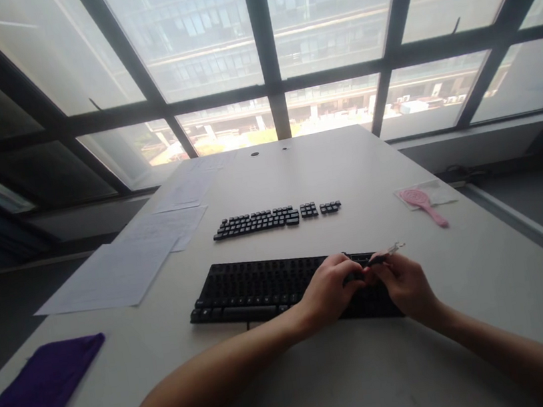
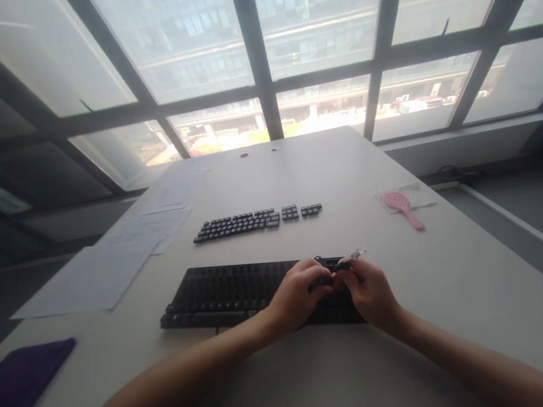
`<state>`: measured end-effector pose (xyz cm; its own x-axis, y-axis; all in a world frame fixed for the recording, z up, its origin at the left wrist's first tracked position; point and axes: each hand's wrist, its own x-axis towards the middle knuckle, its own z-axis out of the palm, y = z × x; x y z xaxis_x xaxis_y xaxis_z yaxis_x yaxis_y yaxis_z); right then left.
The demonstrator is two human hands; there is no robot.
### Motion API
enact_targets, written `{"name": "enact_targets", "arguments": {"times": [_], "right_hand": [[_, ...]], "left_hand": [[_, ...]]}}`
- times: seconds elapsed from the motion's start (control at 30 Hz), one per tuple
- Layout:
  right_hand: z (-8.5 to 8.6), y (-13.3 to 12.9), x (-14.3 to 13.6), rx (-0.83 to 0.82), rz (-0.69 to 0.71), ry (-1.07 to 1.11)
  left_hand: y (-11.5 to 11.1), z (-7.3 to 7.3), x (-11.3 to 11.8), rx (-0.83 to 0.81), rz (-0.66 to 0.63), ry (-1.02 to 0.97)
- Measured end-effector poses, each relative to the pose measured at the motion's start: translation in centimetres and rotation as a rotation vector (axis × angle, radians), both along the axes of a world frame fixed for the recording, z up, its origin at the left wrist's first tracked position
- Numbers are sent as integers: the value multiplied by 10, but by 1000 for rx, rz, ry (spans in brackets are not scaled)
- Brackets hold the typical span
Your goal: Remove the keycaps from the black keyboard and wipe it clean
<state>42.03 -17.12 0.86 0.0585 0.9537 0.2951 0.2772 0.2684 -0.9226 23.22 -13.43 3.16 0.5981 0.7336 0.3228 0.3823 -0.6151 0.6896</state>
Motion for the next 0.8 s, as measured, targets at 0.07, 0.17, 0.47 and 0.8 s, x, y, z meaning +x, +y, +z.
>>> {"name": "enact_targets", "arguments": {"times": [0.07, 0.17, 0.47, 0.8], "right_hand": [[4, -1, -3, 24, -49, -36], [12, -1, -6, 20, -80, -62], [17, 5, -9, -110, 0, 220], [21, 6, -5, -25, -133, 332]], "left_hand": [[-1, 1, 0, 12, 24, -24], [-2, 2, -1, 52, 46, -20], [-2, 14, 3, 256, -36, 80], [33, 38, -8, 91, 101, -87]]}}
